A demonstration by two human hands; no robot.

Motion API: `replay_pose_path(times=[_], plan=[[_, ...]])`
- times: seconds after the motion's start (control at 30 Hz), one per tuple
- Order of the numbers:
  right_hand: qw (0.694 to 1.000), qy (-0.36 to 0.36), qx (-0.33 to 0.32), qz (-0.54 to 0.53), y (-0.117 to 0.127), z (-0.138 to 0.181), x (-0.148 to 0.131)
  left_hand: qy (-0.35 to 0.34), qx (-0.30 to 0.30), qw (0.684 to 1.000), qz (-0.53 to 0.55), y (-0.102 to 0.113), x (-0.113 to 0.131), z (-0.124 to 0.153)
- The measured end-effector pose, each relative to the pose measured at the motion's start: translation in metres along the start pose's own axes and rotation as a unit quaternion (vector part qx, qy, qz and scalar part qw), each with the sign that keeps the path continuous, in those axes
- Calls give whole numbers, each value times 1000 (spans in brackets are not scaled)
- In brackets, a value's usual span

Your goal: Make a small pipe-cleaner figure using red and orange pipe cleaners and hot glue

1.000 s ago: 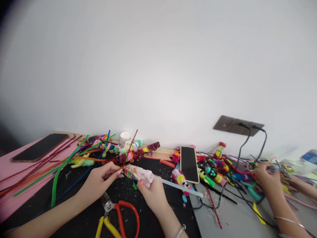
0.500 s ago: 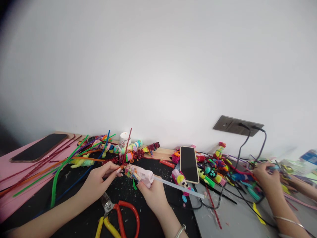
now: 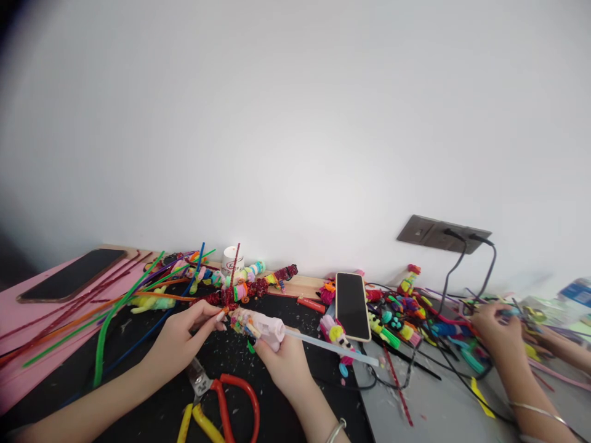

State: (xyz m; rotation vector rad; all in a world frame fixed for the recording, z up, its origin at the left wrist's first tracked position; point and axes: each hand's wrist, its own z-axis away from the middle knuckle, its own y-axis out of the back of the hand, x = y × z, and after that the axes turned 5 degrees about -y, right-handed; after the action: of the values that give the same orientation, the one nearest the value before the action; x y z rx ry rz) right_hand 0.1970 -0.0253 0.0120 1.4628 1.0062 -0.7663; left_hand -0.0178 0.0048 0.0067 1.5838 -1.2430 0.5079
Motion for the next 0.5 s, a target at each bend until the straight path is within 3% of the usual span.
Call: replay_pose_path(times=[0.27,0.5], plan=[[999,-3,-8,41,-1,0,0,-6,21,1000,-5,2,1,-2],[986,16,88,139,8,-4,5,-9,21,1000,-6,3,2,-1]])
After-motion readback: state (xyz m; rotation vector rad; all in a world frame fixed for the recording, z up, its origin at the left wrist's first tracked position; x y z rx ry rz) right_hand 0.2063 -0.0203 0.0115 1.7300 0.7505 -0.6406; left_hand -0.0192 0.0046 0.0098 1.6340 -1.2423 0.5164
